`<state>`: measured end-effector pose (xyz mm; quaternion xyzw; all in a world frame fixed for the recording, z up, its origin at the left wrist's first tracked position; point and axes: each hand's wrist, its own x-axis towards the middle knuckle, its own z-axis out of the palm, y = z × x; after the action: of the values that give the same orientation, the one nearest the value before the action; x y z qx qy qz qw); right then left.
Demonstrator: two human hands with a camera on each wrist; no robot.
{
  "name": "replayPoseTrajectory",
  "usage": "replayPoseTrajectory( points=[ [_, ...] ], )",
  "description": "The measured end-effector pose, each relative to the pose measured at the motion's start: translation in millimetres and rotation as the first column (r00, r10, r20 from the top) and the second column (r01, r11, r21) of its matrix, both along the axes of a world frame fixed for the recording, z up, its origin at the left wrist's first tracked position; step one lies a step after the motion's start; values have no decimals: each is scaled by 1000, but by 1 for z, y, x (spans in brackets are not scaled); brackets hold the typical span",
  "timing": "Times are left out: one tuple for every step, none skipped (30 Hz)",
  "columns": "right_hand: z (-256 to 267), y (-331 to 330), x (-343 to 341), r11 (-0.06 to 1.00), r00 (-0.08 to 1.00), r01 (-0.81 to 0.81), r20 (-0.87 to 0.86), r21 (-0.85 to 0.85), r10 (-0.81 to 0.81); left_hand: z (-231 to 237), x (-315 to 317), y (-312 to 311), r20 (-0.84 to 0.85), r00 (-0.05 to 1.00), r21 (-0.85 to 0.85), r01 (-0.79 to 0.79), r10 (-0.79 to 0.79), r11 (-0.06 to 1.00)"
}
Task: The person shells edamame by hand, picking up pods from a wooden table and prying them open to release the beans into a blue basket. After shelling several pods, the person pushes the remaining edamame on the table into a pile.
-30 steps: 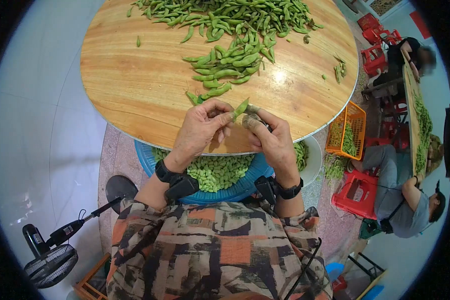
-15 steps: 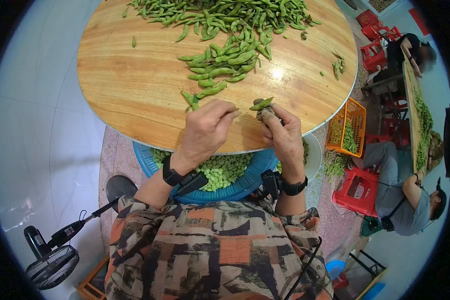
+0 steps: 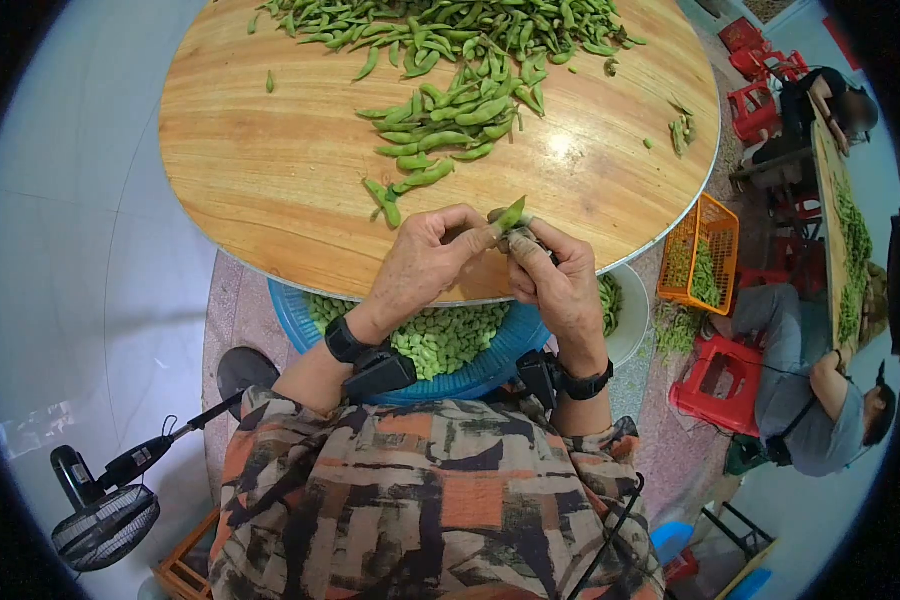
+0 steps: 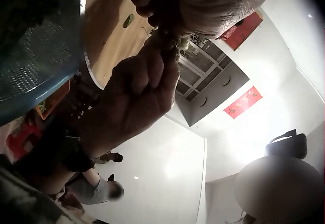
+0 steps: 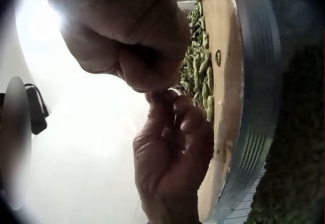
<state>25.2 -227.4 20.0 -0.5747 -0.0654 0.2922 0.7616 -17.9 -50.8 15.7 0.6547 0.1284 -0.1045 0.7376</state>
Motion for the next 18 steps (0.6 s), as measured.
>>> replayPoseTrajectory(
  points=[
    [0,0,0,1000,999,-29,15,9,29,-3,-2,-1,53,998,8,-14,14,1000],
    [1,1,-1,999,999,-31,14,10,31,-5,-4,-1,107,994,16,-29,27,999],
    [2,2,-3,998,995,-28,89,-55,33,-7,-7,-2,105,994,16,-31,29,999],
    [3,3,-4,993,986,-20,164,-119,40,-8,-10,-2,176,984,138,-49,24,989],
    [1,3,-4,993,986,-23,162,-119,42,-10,-14,-3,243,970,256,-73,9,964],
    [-2,2,-4,991,967,-42,246,-125,72,-14,-16,-1,241,970,256,-74,10,964],
    [-4,0,-3,989,939,-59,328,-132,100,-19,-19,3,168,985,-65,-23,34,998],
    [-3,-3,-2,989,940,-59,327,-132,100,-24,-22,4,91,995,-382,5,32,924],
    [-1,-6,0,987,979,-161,126,2,159,-30,-25,1,91,995,-383,5,32,924],
    [0,-9,2,961,967,-231,-71,155,244,-36,-28,-3,69,998,-617,31,14,786],
    [2,-9,1,960,967,-233,-72,156,246,-38,-30,-5,52,999,-806,46,-7,590],
    [3,-10,1,964,966,-222,-100,147,238,-37,-31,-3,52,999,-806,44,-4,591],
    [4,-11,0,968,965,-211,-128,137,229,-33,-30,-2,2,1000,-772,17,-25,635],
    [1,-10,-2,968,965,-212,-128,136,229,-30,-30,0,-50,998,-736,-6,-45,677],
    [-3,-7,-5,984,979,-146,126,-105,159,-20,-28,-1,-51,998,-736,-7,-45,677],
    [-5,-4,-8,950,914,-13,381,-313,139,-7,-25,-1,-5,1000,-461,-4,2,887],
    [-2,-1,-12,950,914,-12,381,-312,137,0,-23,-1,55,998,-132,-22,30,991],
    [4,3,-17,930,846,47,509,-364,156,-2,-22,0,55,998,-131,-23,30,991]
  ],
)
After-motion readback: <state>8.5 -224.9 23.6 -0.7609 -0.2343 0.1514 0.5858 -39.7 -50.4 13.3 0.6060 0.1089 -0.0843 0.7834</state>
